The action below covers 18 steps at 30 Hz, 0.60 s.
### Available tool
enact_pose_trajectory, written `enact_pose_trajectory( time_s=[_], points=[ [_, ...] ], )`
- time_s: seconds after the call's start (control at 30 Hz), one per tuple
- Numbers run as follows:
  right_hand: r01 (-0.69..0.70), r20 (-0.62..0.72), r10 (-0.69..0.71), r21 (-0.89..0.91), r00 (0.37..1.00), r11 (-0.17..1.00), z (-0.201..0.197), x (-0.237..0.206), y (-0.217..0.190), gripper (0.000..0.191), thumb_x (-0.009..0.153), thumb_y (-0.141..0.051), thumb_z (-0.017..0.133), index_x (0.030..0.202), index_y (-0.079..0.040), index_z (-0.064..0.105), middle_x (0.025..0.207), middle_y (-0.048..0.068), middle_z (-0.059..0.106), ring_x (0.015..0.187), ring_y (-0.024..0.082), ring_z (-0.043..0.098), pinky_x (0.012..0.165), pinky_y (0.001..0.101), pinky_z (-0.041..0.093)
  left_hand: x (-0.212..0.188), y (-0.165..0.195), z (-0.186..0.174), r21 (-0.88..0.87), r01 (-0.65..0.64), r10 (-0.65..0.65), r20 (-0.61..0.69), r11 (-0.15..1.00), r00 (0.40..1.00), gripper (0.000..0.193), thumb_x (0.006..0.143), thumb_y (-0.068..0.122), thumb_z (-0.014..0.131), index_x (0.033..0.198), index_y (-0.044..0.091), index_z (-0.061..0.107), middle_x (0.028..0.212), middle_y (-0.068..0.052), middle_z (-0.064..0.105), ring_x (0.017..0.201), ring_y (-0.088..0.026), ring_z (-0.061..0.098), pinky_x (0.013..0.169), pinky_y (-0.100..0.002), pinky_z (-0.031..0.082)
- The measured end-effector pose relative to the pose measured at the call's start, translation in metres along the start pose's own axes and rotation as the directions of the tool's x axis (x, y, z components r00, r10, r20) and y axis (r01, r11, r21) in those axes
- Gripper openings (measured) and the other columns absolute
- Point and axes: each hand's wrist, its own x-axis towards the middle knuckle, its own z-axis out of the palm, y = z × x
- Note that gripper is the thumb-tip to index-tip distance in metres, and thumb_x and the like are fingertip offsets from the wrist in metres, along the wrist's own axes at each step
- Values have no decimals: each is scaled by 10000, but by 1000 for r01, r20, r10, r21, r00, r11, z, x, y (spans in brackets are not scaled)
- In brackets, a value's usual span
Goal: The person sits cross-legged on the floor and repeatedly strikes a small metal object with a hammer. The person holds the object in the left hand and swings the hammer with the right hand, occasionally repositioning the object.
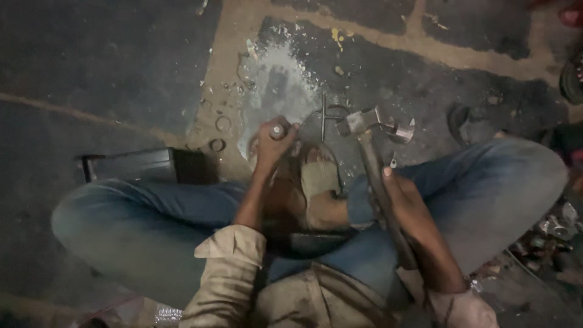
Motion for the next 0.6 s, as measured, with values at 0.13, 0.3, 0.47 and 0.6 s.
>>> enact_pose_trajectory(
  time_s=[0.13,0.3,0.47,0.6],
  points=[
    [61,2,-61,23,998,998,-1,-6,-3,569,1065,-501,375,889,-25,632,656,64,600,511,154,557,456,331,458,-6,15,-5,-41,-26,27,29,999,999,227,901,150,772,755,53,628,654,37,609,614,-49,533,559,-277,441],
    [-13,31,11,38,999,999,3,-21,-8,616,1048,-524,359,837,-6,617,610,93,576,435,196,549,397,351,460,-18,22,-7,20,-43,44,-27,999,999,273,886,168,797,725,44,614,630,18,560,590,-67,497,546,-294,418],
    [-12,17,11,49,1000,999,7,-34,-10,605,1041,-523,368,849,-9,623,605,81,585,446,190,554,405,342,463,-31,26,-8,32,-14,16,-49,999,999,317,891,194,804,702,41,599,615,3,521,586,-78,469,540,-308,405],
    [3,-9,-3,6,1000,1000,8,-37,-9,636,1054,-540,367,848,0,633,606,59,588,476,152,570,430,315,468,-33,34,-8,104,1,2,-28,995,1000,307,891,202,791,705,38,608,607,-9,531,579,-85,470,539,-315,393]
  ],
)
